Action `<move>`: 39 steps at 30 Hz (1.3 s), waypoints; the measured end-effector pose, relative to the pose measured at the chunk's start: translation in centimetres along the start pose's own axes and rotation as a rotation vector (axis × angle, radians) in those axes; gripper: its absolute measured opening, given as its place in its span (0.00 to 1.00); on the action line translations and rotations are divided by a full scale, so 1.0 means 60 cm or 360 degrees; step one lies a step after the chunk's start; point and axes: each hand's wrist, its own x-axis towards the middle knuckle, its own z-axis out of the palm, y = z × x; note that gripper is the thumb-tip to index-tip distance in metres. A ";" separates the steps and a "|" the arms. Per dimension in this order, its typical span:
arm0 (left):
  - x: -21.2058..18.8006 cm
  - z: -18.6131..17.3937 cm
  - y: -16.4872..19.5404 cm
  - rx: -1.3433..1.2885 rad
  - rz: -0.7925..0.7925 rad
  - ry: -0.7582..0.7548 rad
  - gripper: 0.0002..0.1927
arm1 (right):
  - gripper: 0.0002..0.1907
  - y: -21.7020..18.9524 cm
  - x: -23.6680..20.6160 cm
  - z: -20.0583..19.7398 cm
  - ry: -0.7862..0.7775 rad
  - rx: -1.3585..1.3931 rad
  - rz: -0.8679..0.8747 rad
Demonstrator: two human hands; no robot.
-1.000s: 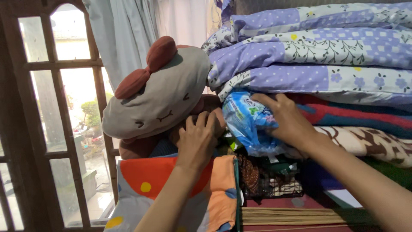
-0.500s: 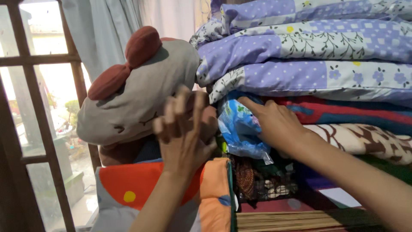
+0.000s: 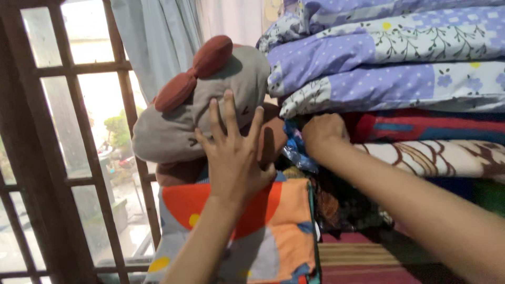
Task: The person tidies a cluttered bedroom shelf: they handle pouches, bottles, a phone and small containers, pack items into a mesh pouch, stack phones together, place a package among folded blankets on the bed, and line up bottles and tubes on the windowsill.
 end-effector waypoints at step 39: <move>-0.287 -0.298 0.065 -0.0962 0.0408 -0.0593 0.39 | 0.40 -0.006 -0.700 -0.085 -0.0007 0.1179 -0.0429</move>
